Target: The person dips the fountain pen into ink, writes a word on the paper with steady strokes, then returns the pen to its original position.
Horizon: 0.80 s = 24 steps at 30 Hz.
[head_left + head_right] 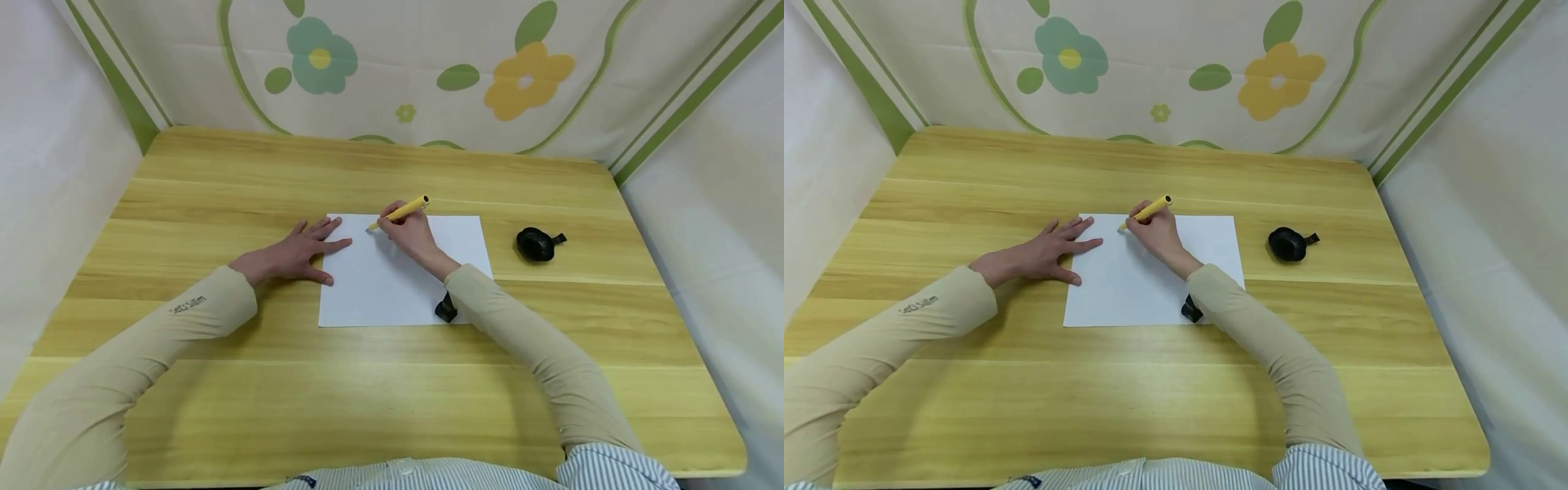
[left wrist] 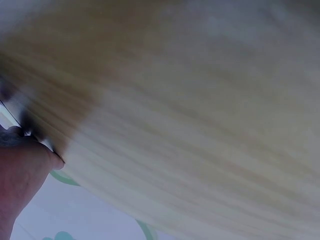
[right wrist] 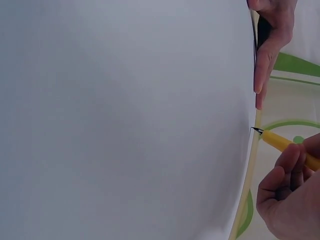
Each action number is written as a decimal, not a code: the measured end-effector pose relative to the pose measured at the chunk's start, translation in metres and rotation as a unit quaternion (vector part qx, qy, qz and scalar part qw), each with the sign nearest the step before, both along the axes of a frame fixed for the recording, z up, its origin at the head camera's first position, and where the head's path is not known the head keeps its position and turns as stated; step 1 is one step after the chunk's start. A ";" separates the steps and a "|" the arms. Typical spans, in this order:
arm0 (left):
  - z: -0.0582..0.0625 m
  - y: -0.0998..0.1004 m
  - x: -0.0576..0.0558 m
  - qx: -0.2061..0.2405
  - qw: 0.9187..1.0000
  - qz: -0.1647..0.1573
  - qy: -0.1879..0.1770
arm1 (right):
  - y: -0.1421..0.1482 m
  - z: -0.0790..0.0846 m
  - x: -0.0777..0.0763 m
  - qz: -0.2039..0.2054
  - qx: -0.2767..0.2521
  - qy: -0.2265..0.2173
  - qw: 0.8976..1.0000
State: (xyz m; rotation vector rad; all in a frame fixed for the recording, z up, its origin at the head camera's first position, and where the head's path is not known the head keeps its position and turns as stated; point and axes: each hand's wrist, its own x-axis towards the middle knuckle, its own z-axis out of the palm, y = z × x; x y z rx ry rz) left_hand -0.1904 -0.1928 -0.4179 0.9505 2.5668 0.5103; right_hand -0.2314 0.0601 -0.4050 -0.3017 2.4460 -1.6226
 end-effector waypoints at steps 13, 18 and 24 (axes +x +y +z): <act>-0.002 0.001 -0.001 0.007 1.000 0.001 -0.002 | 0.009 0.001 0.000 -0.023 0.004 -0.021 0.999; -0.002 0.001 -0.001 0.009 1.000 0.002 -0.004 | 0.012 0.002 0.000 -0.028 0.003 -0.024 0.999; -0.001 0.001 -0.001 0.013 1.000 0.001 -0.004 | 0.014 0.002 0.000 -0.032 -0.001 -0.028 0.999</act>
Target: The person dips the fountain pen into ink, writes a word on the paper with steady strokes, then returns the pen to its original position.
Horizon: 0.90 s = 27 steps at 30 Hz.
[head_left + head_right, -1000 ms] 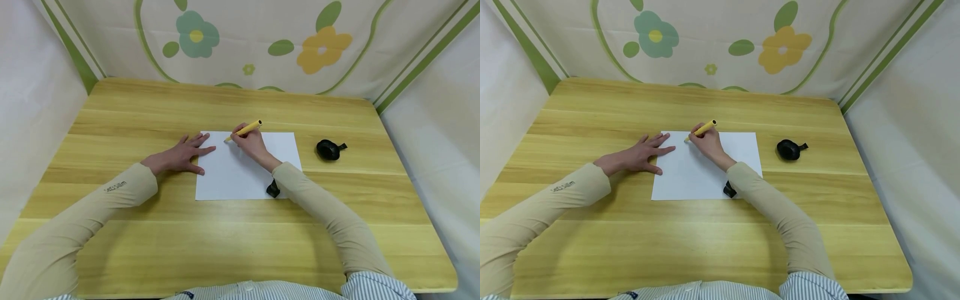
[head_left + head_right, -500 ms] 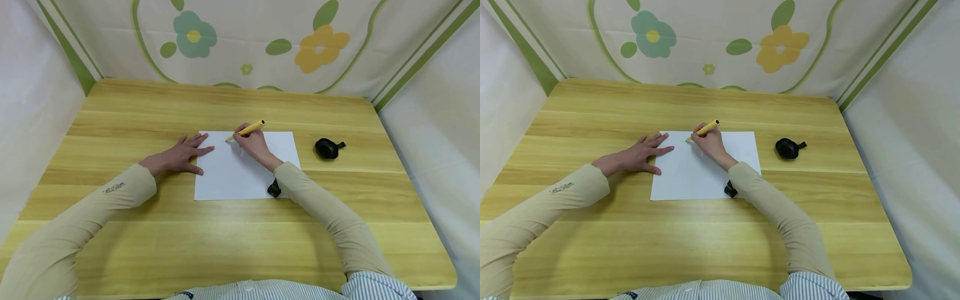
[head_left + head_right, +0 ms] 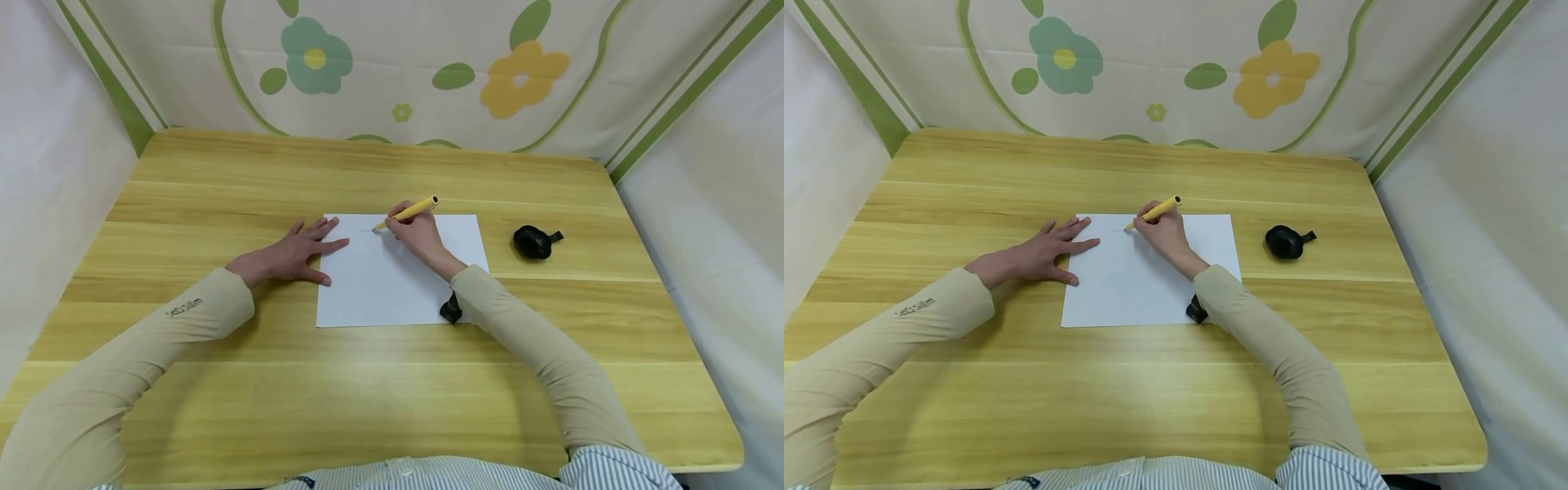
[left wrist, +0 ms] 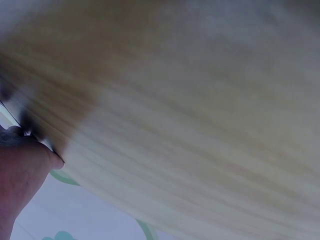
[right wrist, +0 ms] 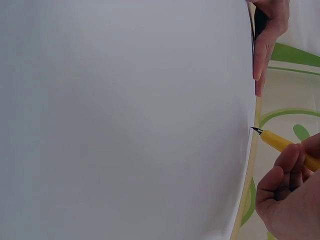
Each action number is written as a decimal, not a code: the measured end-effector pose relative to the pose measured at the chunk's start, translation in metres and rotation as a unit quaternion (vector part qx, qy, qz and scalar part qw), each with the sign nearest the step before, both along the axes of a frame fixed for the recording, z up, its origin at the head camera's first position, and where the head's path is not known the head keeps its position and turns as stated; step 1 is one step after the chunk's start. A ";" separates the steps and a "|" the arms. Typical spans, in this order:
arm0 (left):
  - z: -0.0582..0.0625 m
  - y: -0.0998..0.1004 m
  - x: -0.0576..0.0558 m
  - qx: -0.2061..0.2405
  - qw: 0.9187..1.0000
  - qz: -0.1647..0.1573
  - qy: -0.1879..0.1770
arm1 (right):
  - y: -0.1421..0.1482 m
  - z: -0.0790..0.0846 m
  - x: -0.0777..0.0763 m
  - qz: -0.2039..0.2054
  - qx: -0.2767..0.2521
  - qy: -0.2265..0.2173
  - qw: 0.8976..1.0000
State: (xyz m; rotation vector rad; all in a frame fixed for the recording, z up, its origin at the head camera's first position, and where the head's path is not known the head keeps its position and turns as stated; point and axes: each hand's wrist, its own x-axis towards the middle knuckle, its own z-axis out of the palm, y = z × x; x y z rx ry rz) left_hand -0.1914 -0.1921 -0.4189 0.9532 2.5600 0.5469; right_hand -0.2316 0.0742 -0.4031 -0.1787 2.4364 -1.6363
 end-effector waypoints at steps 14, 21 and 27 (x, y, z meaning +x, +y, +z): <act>-0.001 0.000 0.000 0.000 1.000 0.003 -0.004 | 0.006 0.000 -0.001 -0.007 0.011 0.003 1.000; 0.000 -0.001 0.000 -0.001 1.000 0.003 -0.005 | 0.011 0.001 -0.003 -0.003 0.013 0.005 1.000; 0.001 0.000 0.001 0.001 1.000 0.004 -0.007 | 0.014 0.000 -0.004 -0.003 0.008 0.003 1.000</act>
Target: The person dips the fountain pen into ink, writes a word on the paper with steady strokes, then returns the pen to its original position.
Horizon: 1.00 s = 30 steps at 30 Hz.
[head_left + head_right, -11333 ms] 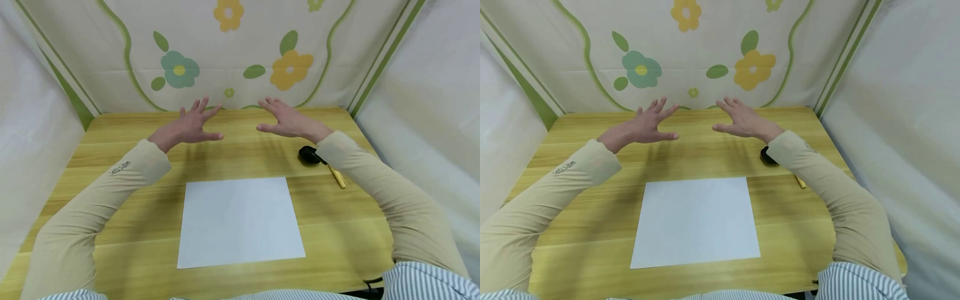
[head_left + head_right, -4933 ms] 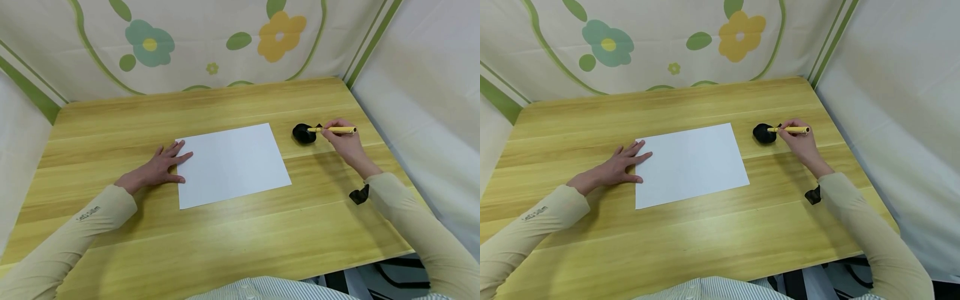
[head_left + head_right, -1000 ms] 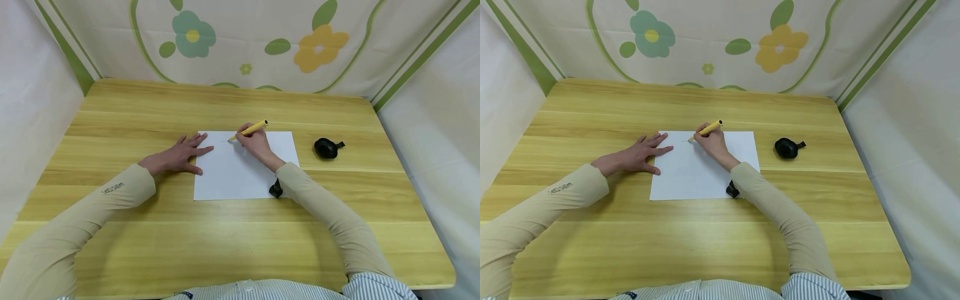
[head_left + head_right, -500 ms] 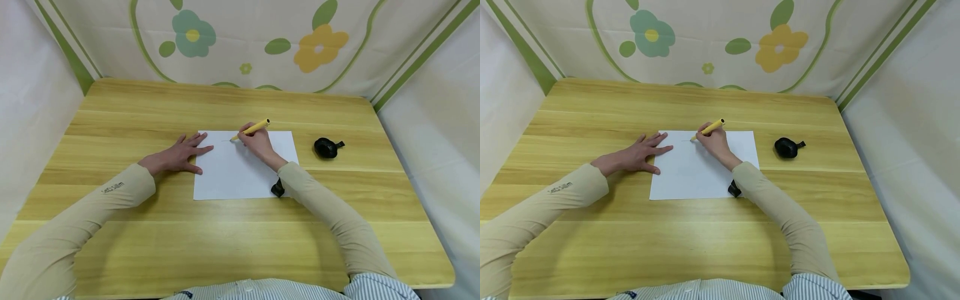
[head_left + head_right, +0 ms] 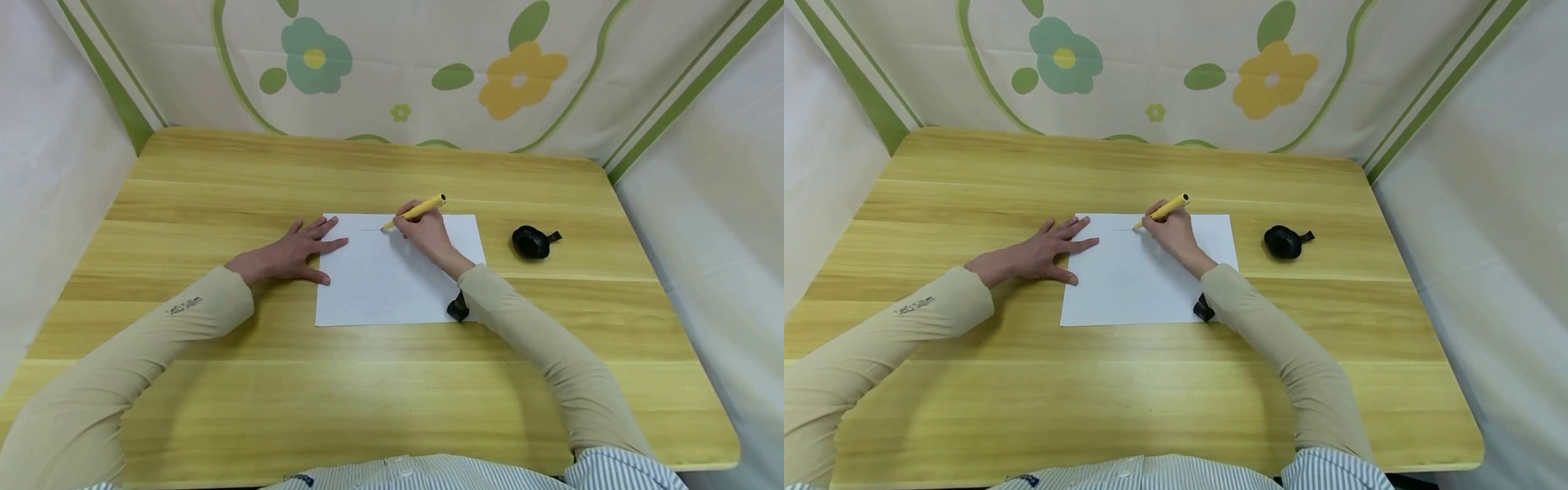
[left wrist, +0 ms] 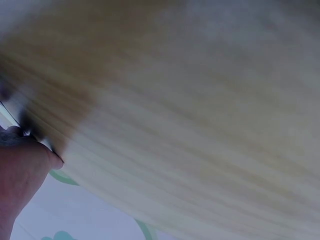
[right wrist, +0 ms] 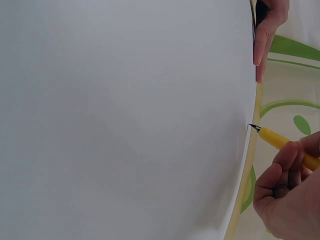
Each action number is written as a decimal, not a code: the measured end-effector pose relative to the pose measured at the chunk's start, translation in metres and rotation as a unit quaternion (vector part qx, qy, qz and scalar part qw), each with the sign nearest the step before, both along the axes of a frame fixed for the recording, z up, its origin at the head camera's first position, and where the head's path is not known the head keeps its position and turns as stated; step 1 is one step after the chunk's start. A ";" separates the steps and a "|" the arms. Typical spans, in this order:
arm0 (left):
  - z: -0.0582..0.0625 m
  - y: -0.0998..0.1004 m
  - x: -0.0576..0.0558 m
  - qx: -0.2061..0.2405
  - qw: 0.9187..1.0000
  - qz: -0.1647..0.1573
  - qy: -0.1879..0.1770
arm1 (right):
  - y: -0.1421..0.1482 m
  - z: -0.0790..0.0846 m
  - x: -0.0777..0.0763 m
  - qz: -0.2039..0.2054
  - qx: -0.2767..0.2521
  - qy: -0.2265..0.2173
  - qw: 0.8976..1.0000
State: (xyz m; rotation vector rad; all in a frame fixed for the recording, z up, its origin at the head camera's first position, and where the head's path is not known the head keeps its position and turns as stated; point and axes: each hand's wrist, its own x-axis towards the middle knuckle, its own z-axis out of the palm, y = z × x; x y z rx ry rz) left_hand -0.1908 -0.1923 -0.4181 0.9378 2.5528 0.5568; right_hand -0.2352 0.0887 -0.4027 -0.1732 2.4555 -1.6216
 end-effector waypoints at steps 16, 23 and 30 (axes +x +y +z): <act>0.000 0.001 0.000 0.001 1.000 0.001 -0.004 | 0.008 0.001 0.000 -0.013 0.007 -0.001 1.000; -0.001 0.001 -0.001 -0.004 1.000 0.000 -0.001 | 0.011 0.001 0.000 -0.017 0.001 -0.005 1.000; -0.002 0.000 -0.001 -0.001 1.000 0.001 0.000 | 0.013 0.002 0.001 -0.019 -0.005 -0.011 1.000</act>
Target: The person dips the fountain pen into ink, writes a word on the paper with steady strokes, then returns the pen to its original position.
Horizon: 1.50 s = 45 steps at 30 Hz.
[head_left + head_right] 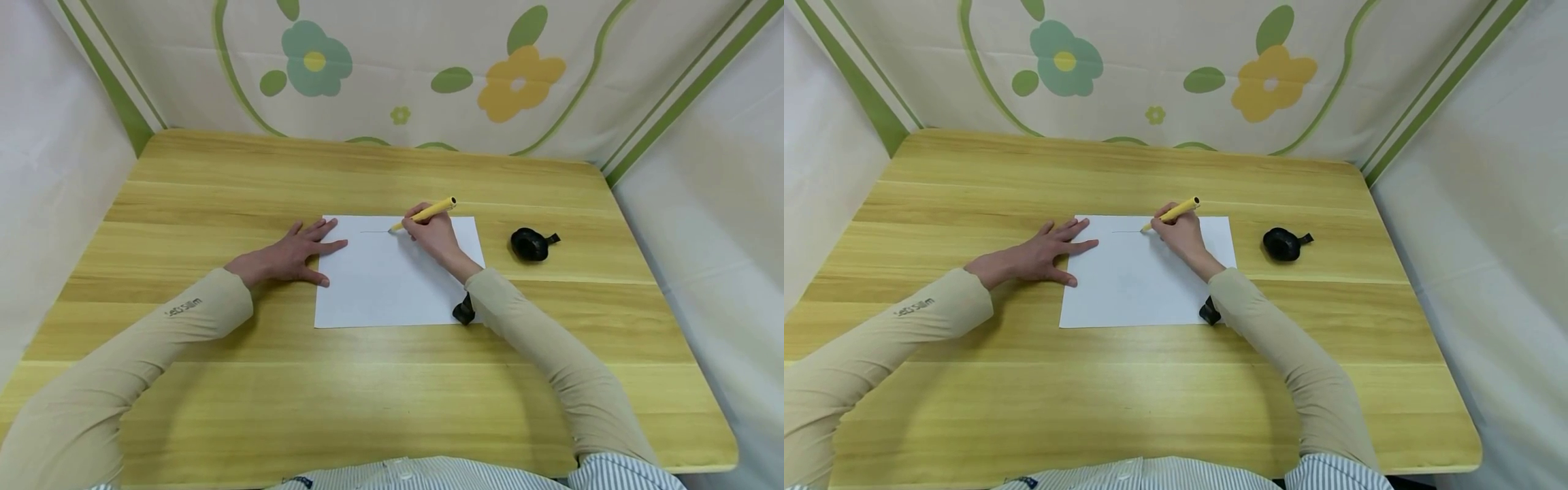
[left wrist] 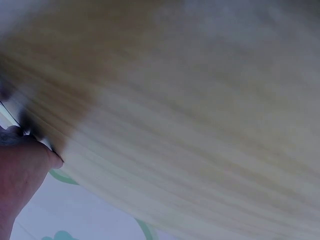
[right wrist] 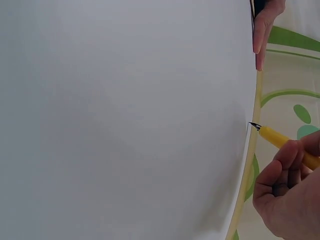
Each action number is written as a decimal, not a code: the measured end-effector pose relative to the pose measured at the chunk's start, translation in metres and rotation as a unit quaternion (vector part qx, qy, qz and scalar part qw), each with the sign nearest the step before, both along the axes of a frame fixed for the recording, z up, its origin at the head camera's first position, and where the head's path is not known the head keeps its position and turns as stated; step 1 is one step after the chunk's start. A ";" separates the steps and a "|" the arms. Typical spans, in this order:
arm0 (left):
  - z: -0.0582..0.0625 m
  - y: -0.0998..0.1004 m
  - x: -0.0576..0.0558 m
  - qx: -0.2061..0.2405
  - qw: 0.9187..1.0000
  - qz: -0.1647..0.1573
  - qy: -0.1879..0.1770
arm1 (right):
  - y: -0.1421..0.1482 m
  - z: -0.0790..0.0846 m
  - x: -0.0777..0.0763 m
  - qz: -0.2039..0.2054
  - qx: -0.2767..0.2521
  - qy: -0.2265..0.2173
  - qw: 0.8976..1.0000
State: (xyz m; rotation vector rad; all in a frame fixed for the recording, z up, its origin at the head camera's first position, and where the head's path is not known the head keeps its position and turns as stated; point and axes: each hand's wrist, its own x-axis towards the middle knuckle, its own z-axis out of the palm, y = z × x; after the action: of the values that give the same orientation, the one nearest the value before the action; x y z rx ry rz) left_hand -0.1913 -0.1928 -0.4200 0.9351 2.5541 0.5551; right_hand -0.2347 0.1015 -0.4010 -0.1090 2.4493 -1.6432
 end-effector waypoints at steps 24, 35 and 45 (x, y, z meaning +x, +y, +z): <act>0.000 0.000 -0.001 0.001 1.000 0.002 -0.002 | 0.013 0.001 0.001 -0.024 0.011 -0.008 1.000; 0.000 0.000 0.000 0.004 1.000 0.000 -0.003 | 0.020 0.000 0.004 -0.030 0.016 -0.009 0.999; 0.000 0.000 0.000 0.006 1.000 -0.002 -0.003 | 0.022 -0.001 0.003 -0.029 0.013 -0.007 0.999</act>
State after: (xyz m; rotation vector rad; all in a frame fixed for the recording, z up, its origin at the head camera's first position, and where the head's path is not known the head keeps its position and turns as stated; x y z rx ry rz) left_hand -0.1911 -0.1927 -0.4196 0.9405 2.5465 0.5730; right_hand -0.2313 0.1232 -0.4023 -0.0220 2.4850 -1.6274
